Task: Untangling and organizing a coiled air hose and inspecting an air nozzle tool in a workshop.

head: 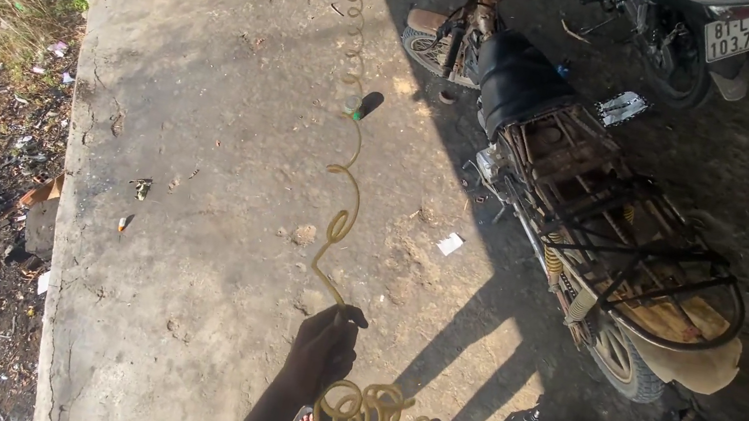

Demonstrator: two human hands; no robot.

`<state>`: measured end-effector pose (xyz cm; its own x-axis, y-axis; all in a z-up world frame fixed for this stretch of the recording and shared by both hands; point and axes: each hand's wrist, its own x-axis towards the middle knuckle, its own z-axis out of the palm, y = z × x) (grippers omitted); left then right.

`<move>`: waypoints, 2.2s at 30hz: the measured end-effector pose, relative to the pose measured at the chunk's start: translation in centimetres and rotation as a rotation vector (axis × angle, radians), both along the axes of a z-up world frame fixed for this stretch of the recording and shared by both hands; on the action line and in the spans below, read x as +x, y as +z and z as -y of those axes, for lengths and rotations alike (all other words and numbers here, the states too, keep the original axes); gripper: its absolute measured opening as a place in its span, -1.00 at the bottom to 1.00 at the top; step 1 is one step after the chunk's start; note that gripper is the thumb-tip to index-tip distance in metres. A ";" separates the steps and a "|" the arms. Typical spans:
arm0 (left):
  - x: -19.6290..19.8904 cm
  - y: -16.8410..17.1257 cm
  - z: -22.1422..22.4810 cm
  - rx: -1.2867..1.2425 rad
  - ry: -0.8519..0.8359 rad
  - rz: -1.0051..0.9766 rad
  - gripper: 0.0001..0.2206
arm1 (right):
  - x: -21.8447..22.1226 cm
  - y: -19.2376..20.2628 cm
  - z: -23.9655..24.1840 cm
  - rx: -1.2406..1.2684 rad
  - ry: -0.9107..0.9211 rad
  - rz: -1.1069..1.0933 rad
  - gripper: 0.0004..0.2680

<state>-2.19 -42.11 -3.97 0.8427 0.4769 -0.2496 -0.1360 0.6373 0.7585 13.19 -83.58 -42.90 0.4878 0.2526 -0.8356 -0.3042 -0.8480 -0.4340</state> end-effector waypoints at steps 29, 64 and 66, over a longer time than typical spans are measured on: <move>-13.1 4.4 -8.8 0.986 0.813 -0.743 -0.86 | -10.3 38.5 -35.9 0.723 0.316 -0.252 -0.68; -4.0 -2.1 -4.7 1.032 0.474 -0.123 -0.82 | -10.0 39.3 -29.8 0.475 0.897 -0.345 -0.73; -3.7 -1.5 -4.5 1.104 0.365 -0.095 -0.83 | -8.2 42.7 -29.5 0.628 0.926 -0.206 -0.81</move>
